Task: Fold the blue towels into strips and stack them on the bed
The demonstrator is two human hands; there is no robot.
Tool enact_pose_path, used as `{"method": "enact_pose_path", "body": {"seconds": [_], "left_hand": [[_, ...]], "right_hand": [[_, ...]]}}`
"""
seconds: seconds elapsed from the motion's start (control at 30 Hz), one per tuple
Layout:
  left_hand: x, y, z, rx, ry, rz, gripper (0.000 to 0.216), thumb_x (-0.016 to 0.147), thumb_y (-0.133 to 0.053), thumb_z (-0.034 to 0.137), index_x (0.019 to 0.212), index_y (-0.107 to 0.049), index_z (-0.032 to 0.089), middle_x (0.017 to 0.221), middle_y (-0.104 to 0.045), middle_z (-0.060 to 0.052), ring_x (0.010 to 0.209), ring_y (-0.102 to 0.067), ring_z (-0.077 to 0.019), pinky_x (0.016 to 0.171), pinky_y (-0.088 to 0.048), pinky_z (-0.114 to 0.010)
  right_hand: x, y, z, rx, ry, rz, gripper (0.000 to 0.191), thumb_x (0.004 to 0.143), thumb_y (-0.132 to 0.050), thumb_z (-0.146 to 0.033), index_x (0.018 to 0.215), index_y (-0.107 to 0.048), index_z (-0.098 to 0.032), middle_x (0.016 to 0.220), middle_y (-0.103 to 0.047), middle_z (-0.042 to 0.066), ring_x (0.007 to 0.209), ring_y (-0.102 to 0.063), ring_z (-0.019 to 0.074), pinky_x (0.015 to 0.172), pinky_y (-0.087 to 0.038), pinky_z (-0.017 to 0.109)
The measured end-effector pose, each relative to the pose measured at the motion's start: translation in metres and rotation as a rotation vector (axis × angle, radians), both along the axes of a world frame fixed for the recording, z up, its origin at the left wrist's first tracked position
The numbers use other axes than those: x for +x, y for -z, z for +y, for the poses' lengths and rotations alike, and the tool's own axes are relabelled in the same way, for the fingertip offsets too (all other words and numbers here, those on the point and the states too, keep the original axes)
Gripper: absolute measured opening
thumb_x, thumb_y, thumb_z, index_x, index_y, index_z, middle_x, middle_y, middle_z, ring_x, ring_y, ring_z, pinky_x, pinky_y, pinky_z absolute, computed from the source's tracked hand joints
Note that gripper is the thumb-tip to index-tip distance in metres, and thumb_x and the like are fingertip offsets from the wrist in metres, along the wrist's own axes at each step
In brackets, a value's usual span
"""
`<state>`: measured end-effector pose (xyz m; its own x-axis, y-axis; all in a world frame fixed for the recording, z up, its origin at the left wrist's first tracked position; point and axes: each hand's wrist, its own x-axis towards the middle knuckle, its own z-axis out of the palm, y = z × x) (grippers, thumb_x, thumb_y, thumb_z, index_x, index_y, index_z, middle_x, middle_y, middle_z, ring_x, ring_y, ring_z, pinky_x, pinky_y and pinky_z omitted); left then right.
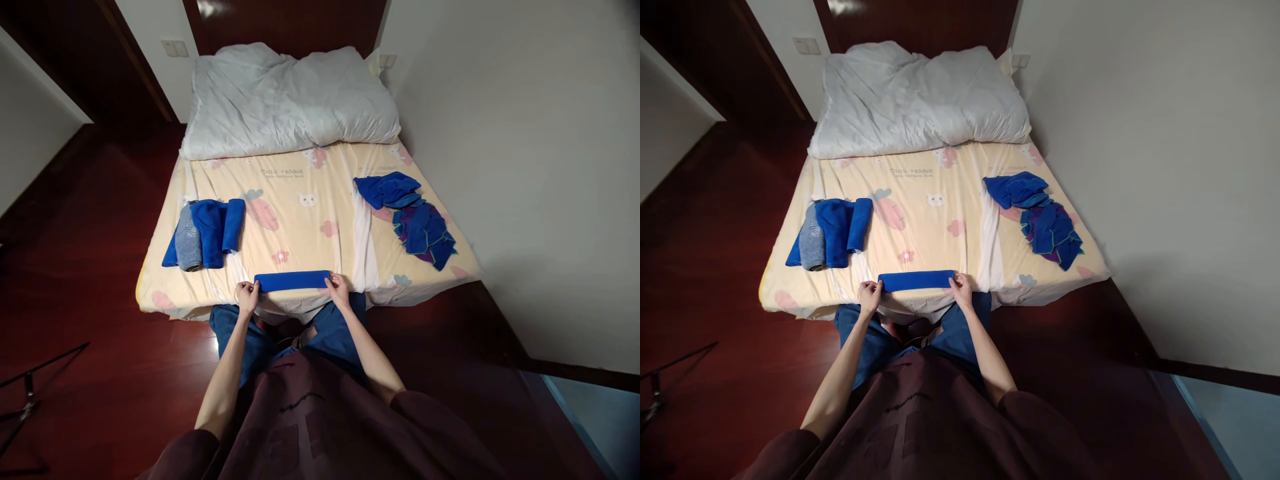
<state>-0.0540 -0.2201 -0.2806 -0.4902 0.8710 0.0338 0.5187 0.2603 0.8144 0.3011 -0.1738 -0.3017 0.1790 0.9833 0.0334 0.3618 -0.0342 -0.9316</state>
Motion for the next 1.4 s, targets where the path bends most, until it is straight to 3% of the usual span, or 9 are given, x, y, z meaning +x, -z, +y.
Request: {"method": "enact_pose_path", "body": {"seconds": [0.1, 0.2, 0.4, 0.53, 0.9, 1.03, 1.13, 1.3, 1.4], "left_hand": [[0.001, -0.009, -0.004, -0.015, -0.017, 0.107, 0.04, 0.088, -0.055, 0.058, 0.074, -0.063, 0.021, 0.097, -0.056, -0.013, 0.107, -0.056, -0.0345, 0.106, -0.045, -0.055], [0.011, -0.025, -0.013, 0.015, 0.032, 0.272, 0.042, 0.095, -0.051, 0.052, 0.112, -0.067, 0.016, 0.123, -0.057, -0.02, 0.124, -0.052, -0.0387, 0.109, -0.041, -0.058], [0.052, -0.047, -0.018, 0.082, 0.501, 0.447, 0.056, 0.102, -0.042, 0.039, 0.153, -0.04, 0.016, 0.163, -0.033, -0.015, 0.153, -0.025, -0.0316, 0.124, -0.026, -0.052], [0.065, -0.038, -0.016, 0.025, 0.586, 0.487, 0.063, 0.102, -0.04, 0.039, 0.159, -0.031, 0.015, 0.166, -0.027, -0.015, 0.156, -0.02, -0.0296, 0.126, -0.021, -0.052], [0.039, -0.026, -0.016, -0.024, 0.511, 0.449, 0.057, 0.102, -0.036, 0.037, 0.155, -0.041, 0.015, 0.162, -0.037, -0.013, 0.152, -0.031, -0.0291, 0.126, -0.02, -0.051], [0.027, -0.036, 0.007, -0.025, 0.545, 0.494, 0.045, 0.101, -0.038, 0.032, 0.139, -0.059, 0.018, 0.144, -0.059, -0.013, 0.137, -0.05, -0.0311, 0.123, -0.024, -0.053], [0.012, -0.046, 0.032, -0.087, 0.682, 0.521, 0.039, 0.097, -0.048, 0.031, 0.13, -0.065, 0.019, 0.128, -0.068, -0.014, 0.123, -0.06, -0.0314, 0.117, -0.035, -0.05], [-0.004, -0.063, 0.067, -0.336, 0.953, 0.579, 0.044, 0.086, -0.065, 0.034, 0.129, -0.065, 0.022, 0.119, -0.071, -0.011, 0.112, -0.065, -0.0283, 0.098, -0.048, -0.035], [0.0, -0.069, 0.079, -0.438, 0.976, 0.614, 0.046, 0.079, -0.072, 0.032, 0.124, -0.066, 0.021, 0.118, -0.071, -0.01, 0.112, -0.064, -0.0281, 0.096, -0.048, -0.033]], "right_hand": [[-0.005, -0.014, -0.005, 0.038, 0.021, -0.18, 0.044, 0.088, -0.06, -0.051, 0.113, -0.066, -0.016, 0.094, -0.074, 0.013, 0.09, -0.071, 0.0272, 0.09, -0.057, 0.045], [-0.021, -0.038, -0.013, 0.164, 0.055, -0.45, 0.042, 0.095, -0.053, -0.041, 0.128, -0.063, -0.017, 0.125, -0.068, 0.017, 0.119, -0.061, 0.0316, 0.107, -0.045, 0.053], [-0.074, -0.073, -0.023, 0.307, -0.403, -0.64, 0.052, 0.103, -0.04, -0.031, 0.154, -0.043, -0.022, 0.162, -0.039, 0.01, 0.154, -0.027, 0.0262, 0.126, -0.023, 0.051], [-0.086, -0.062, -0.027, 0.286, -0.521, -0.675, 0.056, 0.104, -0.038, -0.033, 0.159, -0.035, -0.021, 0.164, -0.035, 0.008, 0.156, -0.023, 0.0233, 0.128, -0.02, 0.05], [-0.029, -0.035, -0.037, 0.21, -0.393, -0.655, 0.055, 0.105, -0.034, -0.031, 0.159, -0.033, -0.02, 0.162, -0.038, 0.01, 0.154, -0.029, 0.024, 0.126, -0.021, 0.053], [-0.028, -0.036, -0.051, 0.193, -0.211, -0.542, 0.049, 0.103, -0.038, -0.038, 0.146, -0.052, -0.017, 0.154, -0.048, 0.016, 0.149, -0.037, 0.0302, 0.123, -0.025, 0.058], [-0.027, -0.033, -0.062, 0.118, 0.075, -0.309, 0.046, 0.099, -0.044, -0.047, 0.123, -0.066, -0.014, 0.129, -0.065, 0.02, 0.125, -0.059, 0.033, 0.11, -0.044, 0.054], [-0.023, -0.036, -0.055, -0.302, 0.181, 0.368, 0.042, 0.081, -0.069, -0.055, 0.1, -0.067, -0.017, 0.088, -0.074, 0.009, 0.069, -0.07, 0.0216, 0.061, -0.061, 0.033], [-0.025, -0.047, -0.039, -0.5, 0.251, 0.658, 0.035, 0.075, -0.079, -0.047, 0.085, -0.065, -0.017, 0.08, -0.075, 0.006, 0.066, -0.072, 0.0172, 0.058, -0.061, 0.026]]}}
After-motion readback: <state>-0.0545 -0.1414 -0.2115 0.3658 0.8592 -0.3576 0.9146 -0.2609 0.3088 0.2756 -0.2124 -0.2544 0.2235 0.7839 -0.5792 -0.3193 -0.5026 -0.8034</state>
